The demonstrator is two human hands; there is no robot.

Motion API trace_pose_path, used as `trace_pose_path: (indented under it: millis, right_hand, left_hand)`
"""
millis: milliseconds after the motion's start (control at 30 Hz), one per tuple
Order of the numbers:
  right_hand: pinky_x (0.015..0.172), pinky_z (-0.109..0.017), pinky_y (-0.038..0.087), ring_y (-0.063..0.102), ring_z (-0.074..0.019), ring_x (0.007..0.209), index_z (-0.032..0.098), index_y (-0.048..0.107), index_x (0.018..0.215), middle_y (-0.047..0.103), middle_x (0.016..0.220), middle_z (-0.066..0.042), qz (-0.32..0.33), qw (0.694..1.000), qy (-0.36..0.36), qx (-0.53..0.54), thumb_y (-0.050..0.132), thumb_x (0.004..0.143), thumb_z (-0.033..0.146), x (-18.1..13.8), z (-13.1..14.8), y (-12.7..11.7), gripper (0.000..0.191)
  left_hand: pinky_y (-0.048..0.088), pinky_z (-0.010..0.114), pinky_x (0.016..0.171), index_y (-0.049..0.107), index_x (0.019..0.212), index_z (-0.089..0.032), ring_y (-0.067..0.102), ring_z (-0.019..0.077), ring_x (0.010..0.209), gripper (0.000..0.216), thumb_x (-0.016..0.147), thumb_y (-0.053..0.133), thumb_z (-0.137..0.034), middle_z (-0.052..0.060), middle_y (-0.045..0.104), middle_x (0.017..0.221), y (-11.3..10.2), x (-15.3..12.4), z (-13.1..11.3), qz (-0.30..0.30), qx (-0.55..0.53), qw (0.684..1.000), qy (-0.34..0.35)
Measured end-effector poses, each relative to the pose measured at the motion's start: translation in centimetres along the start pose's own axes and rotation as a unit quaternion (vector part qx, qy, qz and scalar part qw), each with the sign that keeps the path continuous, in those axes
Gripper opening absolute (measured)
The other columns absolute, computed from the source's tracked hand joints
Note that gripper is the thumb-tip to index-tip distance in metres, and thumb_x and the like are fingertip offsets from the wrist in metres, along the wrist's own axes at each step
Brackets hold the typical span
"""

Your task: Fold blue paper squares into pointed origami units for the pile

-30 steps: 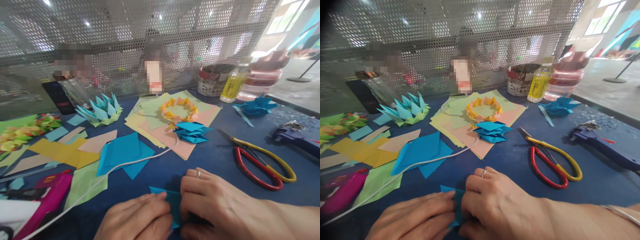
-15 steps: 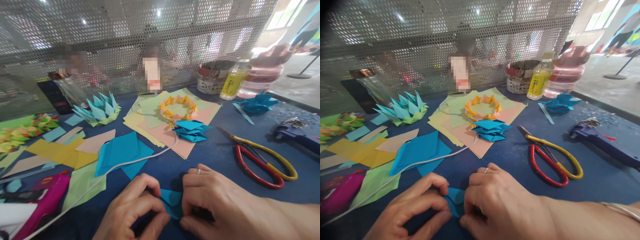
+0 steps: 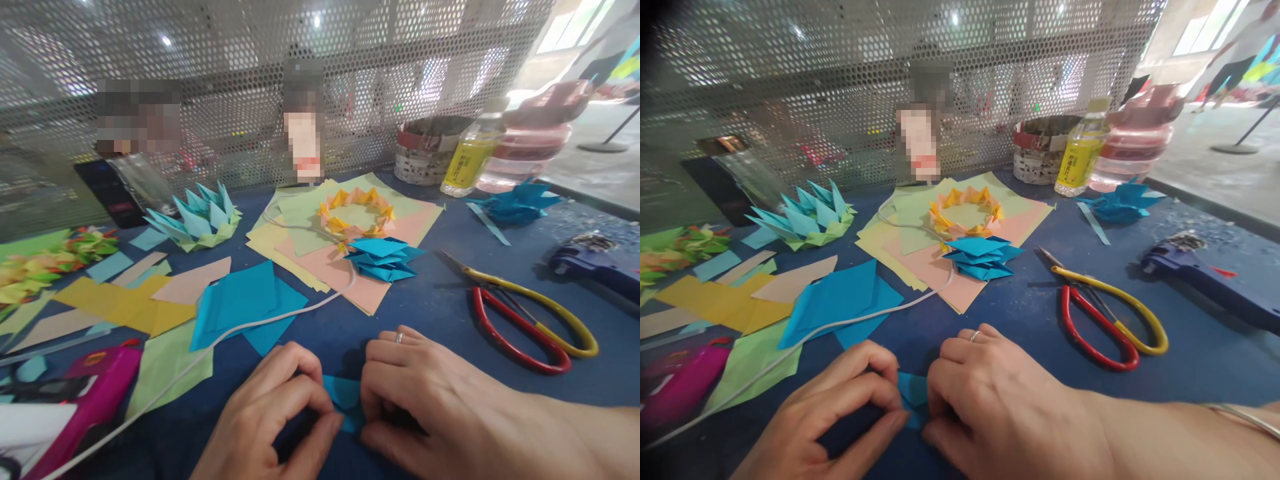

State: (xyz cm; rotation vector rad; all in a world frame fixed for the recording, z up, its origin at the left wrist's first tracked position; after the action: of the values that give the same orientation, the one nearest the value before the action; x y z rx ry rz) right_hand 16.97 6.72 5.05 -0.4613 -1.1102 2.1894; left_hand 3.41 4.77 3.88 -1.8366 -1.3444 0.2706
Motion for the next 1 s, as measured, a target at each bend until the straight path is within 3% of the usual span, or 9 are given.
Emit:
trace_pose_path:
  millis: [133, 267, 467, 833, 1000]
  right_hand:
    - [0.073, -0.025, 0.042, 0.059, -0.0130, 0.075, 0.019, 0.058, 0.078, 0.063, 0.079, 0.004, -0.028, 0.999, 0.013, 0.030, 0.078, 0.074, 0.007, 0.0, -0.4, -0.5, 0.024]
    - [0.071, -0.024, 0.040, 0.059, -0.0123, 0.075, 0.020, 0.057, 0.079, 0.063, 0.079, 0.005, -0.053, 0.997, 0.019, 0.052, 0.073, 0.080, 0.007, 0.0, -0.6, -0.5, 0.021]
    - [0.075, -0.029, 0.037, 0.058, -0.0130, 0.074, 0.020, 0.056, 0.076, 0.061, 0.074, 0.007, -0.017, 0.999, 0.009, 0.036, 0.079, 0.079, 0.016, 0.3, -0.9, 0.6, 0.023]
    - [0.072, -0.028, 0.043, 0.062, -0.0158, 0.078, 0.022, 0.055, 0.078, 0.065, 0.081, 0.004, -0.007, 0.999, 0.045, 0.027, 0.074, 0.074, 0.004, 0.6, -0.7, -0.3, 0.026]
    - [0.076, -0.032, 0.046, 0.065, -0.0200, 0.082, 0.025, 0.058, 0.095, 0.069, 0.087, 0.001, -0.002, 0.999, 0.045, 0.013, 0.071, 0.074, 0.005, 0.5, -0.5, -0.3, 0.033]
  left_hand:
    - [0.045, 0.015, 0.077, 0.056, 0.079, -0.022, 0.059, 0.0065, 0.084, 0.015, 0.085, 0.058, -0.008, -0.005, 0.054, 0.090, 0.2, 0.0, -0.1, 0.002, -0.001, 1.000, 0.004]
    - [0.045, 0.014, 0.077, 0.055, 0.079, -0.021, 0.059, 0.0060, 0.084, 0.016, 0.086, 0.058, -0.008, -0.005, 0.054, 0.090, 0.1, 0.1, -0.2, 0.003, 0.007, 1.000, 0.010]
    - [0.045, 0.015, 0.078, 0.056, 0.080, -0.022, 0.058, 0.0066, 0.085, 0.015, 0.084, 0.059, -0.008, -0.005, 0.054, 0.091, 0.2, 0.1, 0.0, 0.010, 0.000, 1.000, -0.002]
    - [0.047, 0.016, 0.078, 0.046, 0.081, -0.023, 0.059, 0.0092, 0.087, 0.022, 0.083, 0.059, -0.005, -0.004, 0.055, 0.089, -0.1, 0.3, 0.2, 0.018, 0.010, 1.000, 0.005]
    - [0.049, 0.015, 0.078, 0.043, 0.085, -0.024, 0.059, 0.0089, 0.088, 0.023, 0.084, 0.051, -0.003, -0.004, 0.054, 0.092, 0.1, 0.3, 0.2, 0.034, 0.007, 0.999, 0.002]
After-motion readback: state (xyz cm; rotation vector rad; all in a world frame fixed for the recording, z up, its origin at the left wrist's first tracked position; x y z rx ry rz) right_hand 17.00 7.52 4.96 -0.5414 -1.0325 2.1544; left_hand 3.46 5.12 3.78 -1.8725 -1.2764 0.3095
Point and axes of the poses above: each hand's wrist, its own x-axis towards the middle knuckle, its own y-axis out of the palm, z = x × y, the point moved 7 cm from there along x, towards the middle knuckle
